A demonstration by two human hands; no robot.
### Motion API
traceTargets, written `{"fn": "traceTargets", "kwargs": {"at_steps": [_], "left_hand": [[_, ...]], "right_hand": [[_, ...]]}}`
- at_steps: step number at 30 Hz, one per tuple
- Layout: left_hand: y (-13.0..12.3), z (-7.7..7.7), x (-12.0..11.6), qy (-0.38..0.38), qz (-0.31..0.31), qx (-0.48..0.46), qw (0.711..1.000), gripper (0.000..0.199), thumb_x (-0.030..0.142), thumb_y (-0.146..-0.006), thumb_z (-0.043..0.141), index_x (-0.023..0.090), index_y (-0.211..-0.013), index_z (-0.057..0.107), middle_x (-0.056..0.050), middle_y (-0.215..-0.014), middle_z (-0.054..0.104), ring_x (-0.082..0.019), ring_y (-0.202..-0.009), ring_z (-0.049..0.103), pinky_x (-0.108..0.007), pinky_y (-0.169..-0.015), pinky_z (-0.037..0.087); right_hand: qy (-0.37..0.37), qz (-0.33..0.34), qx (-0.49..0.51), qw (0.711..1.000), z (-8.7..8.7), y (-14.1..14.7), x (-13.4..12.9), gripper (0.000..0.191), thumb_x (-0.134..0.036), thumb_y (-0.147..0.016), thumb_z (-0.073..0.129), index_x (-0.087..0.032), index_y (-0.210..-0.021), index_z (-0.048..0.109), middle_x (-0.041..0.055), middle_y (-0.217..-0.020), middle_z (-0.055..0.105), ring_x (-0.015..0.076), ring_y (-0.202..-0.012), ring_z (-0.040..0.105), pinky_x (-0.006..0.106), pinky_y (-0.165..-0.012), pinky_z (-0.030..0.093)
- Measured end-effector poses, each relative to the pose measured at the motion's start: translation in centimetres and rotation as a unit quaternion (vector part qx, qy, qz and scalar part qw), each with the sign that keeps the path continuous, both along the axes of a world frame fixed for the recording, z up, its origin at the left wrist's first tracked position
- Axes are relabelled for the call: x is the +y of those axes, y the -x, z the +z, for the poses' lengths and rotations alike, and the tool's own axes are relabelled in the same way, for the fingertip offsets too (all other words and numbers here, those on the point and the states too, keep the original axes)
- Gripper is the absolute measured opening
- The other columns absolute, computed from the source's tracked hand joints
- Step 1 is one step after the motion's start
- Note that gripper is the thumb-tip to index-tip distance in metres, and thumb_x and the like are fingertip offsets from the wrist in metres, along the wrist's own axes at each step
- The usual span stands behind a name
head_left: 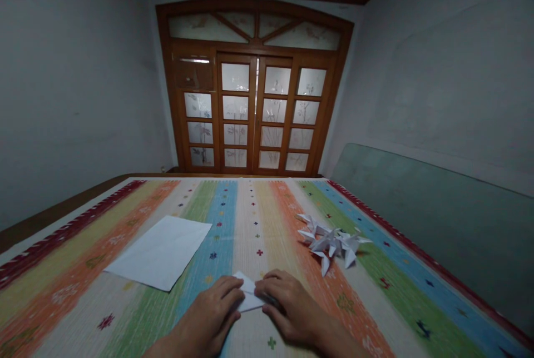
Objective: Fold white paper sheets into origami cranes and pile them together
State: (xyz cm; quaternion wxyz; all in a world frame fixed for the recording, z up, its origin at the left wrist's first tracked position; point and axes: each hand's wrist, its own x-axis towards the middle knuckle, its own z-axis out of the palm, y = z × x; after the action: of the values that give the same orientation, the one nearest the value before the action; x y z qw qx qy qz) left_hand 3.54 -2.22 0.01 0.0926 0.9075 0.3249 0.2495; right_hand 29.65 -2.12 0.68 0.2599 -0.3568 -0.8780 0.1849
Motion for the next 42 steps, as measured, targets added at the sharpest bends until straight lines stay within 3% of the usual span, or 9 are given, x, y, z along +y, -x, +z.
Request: {"fn": "traceTargets", "kwargs": {"at_steps": [2, 6, 12, 17, 23, 26, 32, 37, 42], "left_hand": [[-0.2, 0.2, -0.1, 0.0, -0.004, -0.012, 1.0, 0.022, 0.008, -0.094, 0.056, 0.023, -0.109, 0.061, -0.008, -0.126, 0.068, -0.026, -0.119, 0.063, -0.039, -0.103, 0.053], [-0.7, 0.5, -0.4, 0.02, -0.011, -0.019, 1.0, 0.021, 0.01, -0.099, 0.051, 0.023, -0.113, 0.059, -0.007, -0.113, 0.068, -0.024, -0.103, 0.066, -0.033, -0.092, 0.056], [-1.0, 0.0, -0.6, -0.033, -0.016, 0.021, 0.999, 0.037, 0.001, -0.096, 0.048, 0.023, -0.123, 0.059, -0.007, -0.103, 0.066, -0.023, -0.09, 0.064, -0.03, -0.077, 0.053], [-0.8, -0.9, -0.3, -0.079, -0.008, 0.038, 0.996, 0.023, 0.001, -0.092, 0.056, 0.021, -0.1, 0.064, -0.005, -0.091, 0.064, -0.021, -0.08, 0.061, -0.028, -0.069, 0.048], [-0.8, 0.6, -0.7, -0.021, -0.051, 0.001, 0.999, 0.026, -0.002, -0.088, 0.052, 0.021, -0.098, 0.06, -0.008, -0.108, 0.066, -0.023, -0.098, 0.063, -0.031, -0.081, 0.051], [-0.9, 1.5, -1.0, 0.005, -0.049, -0.003, 0.999, 0.02, 0.003, -0.09, 0.056, 0.021, -0.098, 0.06, -0.008, -0.111, 0.067, -0.024, -0.102, 0.063, -0.033, -0.086, 0.052], [-1.0, 0.5, -0.5, -0.017, -0.031, -0.013, 0.999, 0.018, 0.004, -0.092, 0.061, 0.022, -0.095, 0.062, -0.006, -0.106, 0.069, -0.023, -0.099, 0.065, -0.031, -0.082, 0.054], [-0.7, -0.1, 0.0, 0.008, -0.028, -0.014, 0.999, 0.021, 0.003, -0.091, 0.063, 0.022, -0.101, 0.065, -0.004, -0.105, 0.069, -0.021, -0.096, 0.066, -0.029, -0.083, 0.054], [-0.1, 0.3, 0.3, 0.057, -0.019, -0.012, 0.998, 0.03, 0.006, -0.089, 0.07, 0.024, -0.113, 0.066, -0.005, -0.113, 0.068, -0.023, -0.104, 0.064, -0.034, -0.091, 0.052]], "right_hand": [[0.006, -0.013, 0.002, 1.0, 0.0, 0.1, 0.0, 0.037, -0.018, -0.087, 0.063, -0.02, -0.125, 0.066, 0.0111, -0.116, 0.071, 0.0263, -0.109, 0.061, 0.04, -0.097, 0.05], [0.004, -0.024, -0.006, 1.0, -0.4, 0.2, -0.1, 0.037, -0.017, -0.091, 0.058, -0.019, -0.127, 0.065, 0.012, -0.115, 0.071, 0.0259, -0.107, 0.062, 0.039, -0.095, 0.051], [-0.001, -0.023, -0.007, 1.0, -0.7, 0.4, -0.1, 0.035, -0.015, -0.091, 0.058, -0.02, -0.125, 0.066, 0.0107, -0.11, 0.072, 0.0255, -0.102, 0.062, 0.038, -0.09, 0.051], [-0.009, -0.01, 0.0, 1.0, -0.6, 0.6, -0.2, 0.038, -0.016, -0.089, 0.062, -0.02, -0.126, 0.064, 0.0109, -0.119, 0.071, 0.0265, -0.11, 0.062, 0.04, -0.098, 0.049], [-0.009, -0.011, -0.006, 1.0, -0.5, 0.4, -0.5, 0.062, -0.018, -0.078, 0.069, -0.023, -0.139, 0.058, 0.0138, -0.14, 0.059, 0.0301, -0.128, 0.055, 0.046, -0.109, 0.045], [-0.022, 0.01, -0.019, 1.0, -0.3, 0.4, -0.6, 0.064, -0.014, -0.078, 0.066, -0.026, -0.14, 0.058, 0.0145, -0.148, 0.053, 0.0318, -0.136, 0.05, 0.05, -0.113, 0.041], [-0.035, 0.003, -0.019, 0.999, -0.2, 0.6, -0.5, 0.055, -0.006, -0.073, 0.059, -0.022, -0.124, 0.068, 0.0155, -0.148, 0.053, 0.0317, -0.139, 0.048, 0.051, -0.114, 0.041], [-0.054, -0.019, -0.027, 0.998, -0.2, 0.1, -0.1, 0.054, -0.009, -0.072, 0.062, -0.021, -0.124, 0.068, 0.014, -0.163, 0.038, 0.0362, -0.152, 0.03, 0.06, -0.118, 0.032], [0.003, -0.013, -0.047, 0.999, 0.6, -0.4, 0.1, 0.051, -0.017, -0.077, 0.068, -0.018, -0.128, 0.069, 0.0152, -0.145, 0.061, 0.0371, -0.148, 0.038, 0.06, -0.118, 0.034]]}}
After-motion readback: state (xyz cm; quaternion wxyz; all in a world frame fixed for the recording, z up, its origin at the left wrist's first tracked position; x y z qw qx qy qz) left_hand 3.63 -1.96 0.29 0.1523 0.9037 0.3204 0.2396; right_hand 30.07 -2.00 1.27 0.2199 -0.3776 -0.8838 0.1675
